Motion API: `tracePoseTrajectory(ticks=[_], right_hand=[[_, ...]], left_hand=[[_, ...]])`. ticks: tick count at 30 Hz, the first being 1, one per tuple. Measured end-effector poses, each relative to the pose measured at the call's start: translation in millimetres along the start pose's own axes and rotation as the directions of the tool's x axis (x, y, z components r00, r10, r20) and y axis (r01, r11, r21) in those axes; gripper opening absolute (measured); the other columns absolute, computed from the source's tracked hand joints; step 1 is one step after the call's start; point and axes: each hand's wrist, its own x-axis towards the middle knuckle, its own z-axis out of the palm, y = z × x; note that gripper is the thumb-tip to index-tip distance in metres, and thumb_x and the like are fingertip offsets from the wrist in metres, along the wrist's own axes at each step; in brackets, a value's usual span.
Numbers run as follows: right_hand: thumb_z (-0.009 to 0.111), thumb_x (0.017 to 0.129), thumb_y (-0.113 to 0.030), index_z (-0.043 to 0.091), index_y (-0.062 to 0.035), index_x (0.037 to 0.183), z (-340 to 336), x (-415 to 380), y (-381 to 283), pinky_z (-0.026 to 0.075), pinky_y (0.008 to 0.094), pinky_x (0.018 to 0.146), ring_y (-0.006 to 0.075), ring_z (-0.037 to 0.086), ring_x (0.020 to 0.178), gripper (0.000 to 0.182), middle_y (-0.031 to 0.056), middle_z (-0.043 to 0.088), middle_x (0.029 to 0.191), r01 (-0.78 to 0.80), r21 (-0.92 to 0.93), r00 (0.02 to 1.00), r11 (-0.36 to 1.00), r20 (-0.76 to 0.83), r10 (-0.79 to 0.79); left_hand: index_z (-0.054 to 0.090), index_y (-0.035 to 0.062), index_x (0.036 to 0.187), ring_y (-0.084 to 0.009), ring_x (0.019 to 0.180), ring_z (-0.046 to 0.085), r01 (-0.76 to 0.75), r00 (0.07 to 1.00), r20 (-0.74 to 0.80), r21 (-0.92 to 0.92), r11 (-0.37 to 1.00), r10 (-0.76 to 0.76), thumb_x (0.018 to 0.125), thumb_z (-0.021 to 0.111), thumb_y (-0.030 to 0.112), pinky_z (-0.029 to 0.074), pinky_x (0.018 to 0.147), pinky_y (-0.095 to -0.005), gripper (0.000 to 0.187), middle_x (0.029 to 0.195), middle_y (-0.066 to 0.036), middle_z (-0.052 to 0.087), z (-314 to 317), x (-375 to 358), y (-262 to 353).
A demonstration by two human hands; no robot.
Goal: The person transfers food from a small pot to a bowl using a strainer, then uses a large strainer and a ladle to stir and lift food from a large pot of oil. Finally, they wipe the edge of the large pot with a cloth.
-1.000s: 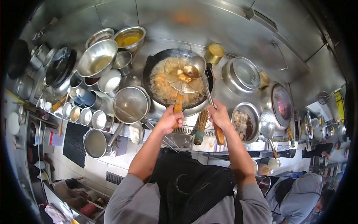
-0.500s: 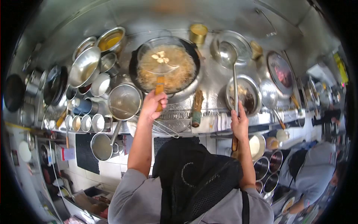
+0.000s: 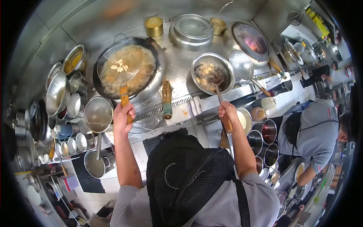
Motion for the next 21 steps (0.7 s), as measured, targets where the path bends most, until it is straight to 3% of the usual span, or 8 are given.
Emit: tracePoseTrajectory(ticks=[1,3,9,13,16,21], right_hand=[[0.053,0.096,-0.017,0.051,-0.0048,0.094,2.0,-7.2,-6.0,0.04,0.0257,0.045,0.01,0.047,0.052,0.012,0.002,0.05,0.069,0.0,-0.001,1.0,1.0,0.001,0.0],[0.052,0.097,-0.015,0.048,-0.0072,0.093,3.7,-14.1,-12.5,0.038,0.0234,0.044,0.0078,0.046,0.051,0.009,0.0025,0.051,0.071,-0.145,0.344,0.987,0.928,0.116,0.111],[0.051,0.098,-0.016,0.045,-0.0102,0.094,-6.3,-33.8,-21.7,0.035,0.0199,0.042,0.0046,0.042,0.049,0.009,0.002,0.05,0.073,-0.246,0.489,0.964,0.837,0.212,0.16],[0.051,0.098,-0.018,0.045,-0.0109,0.095,-6.8,-45.3,-27.6,0.034,0.0194,0.041,0.0043,0.041,0.048,0.01,0.0018,0.05,0.073,-0.284,0.495,0.951,0.821,0.252,0.177],[0.049,0.101,-0.025,0.047,-0.0101,0.082,-1.5,-56.0,-32.6,0.036,0.0191,0.04,0.0039,0.041,0.045,0.024,-0.003,0.045,0.065,-0.249,0.362,0.947,0.898,0.285,0.148],[0.048,0.101,-0.02,0.047,-0.0103,0.096,19.2,-80.2,-59.5,0.037,0.0192,0.039,0.0045,0.043,0.047,0.011,0.0014,0.049,0.071,-0.192,0.387,0.973,0.902,0.195,0.123]], left_hand=[[0.047,-0.0001,0.099,-0.0101,0.06,0.05,0.0,1.0,0.008,0.007,1.0,0.0,0.091,0.058,0.003,0.042,0.049,-0.025,0.014,0.081,-0.007,0.054,0.0,-1.4,-2.2],[0.046,0.0001,0.1,-0.0101,0.061,0.05,-0.003,1.0,0.013,0.012,1.0,0.003,0.091,0.057,0.002,0.042,0.049,-0.0251,0.014,0.081,-0.007,0.054,0.2,-3.8,-6.4],[0.046,0.0006,0.1,-0.0099,0.059,0.049,0.01,1.0,0.023,0.037,0.999,-0.011,0.091,0.057,0.002,0.042,0.05,-0.025,0.014,0.082,-0.007,0.055,1.3,-4.4,-16.9],[0.045,0.0015,0.102,-0.0101,0.059,0.05,0.013,1.0,0.016,0.022,1.0,-0.014,0.091,0.058,0.002,0.043,0.049,-0.0251,0.017,0.082,-0.007,0.055,4.8,-2.6,-22.1],[0.045,0.0022,0.104,-0.0106,0.06,0.051,0.01,1.0,0.01,0.022,1.0,-0.01,0.09,0.058,0.002,0.043,0.048,-0.0253,0.019,0.082,-0.007,0.054,2.7,0.9,-26.4],[0.044,0.0023,0.106,-0.0115,0.06,0.052,0.014,1.0,0.011,0.023,1.0,-0.014,0.09,0.059,0.001,0.044,0.048,-0.026,0.022,0.083,-0.008,0.054,1.3,5.5,-26.9]])
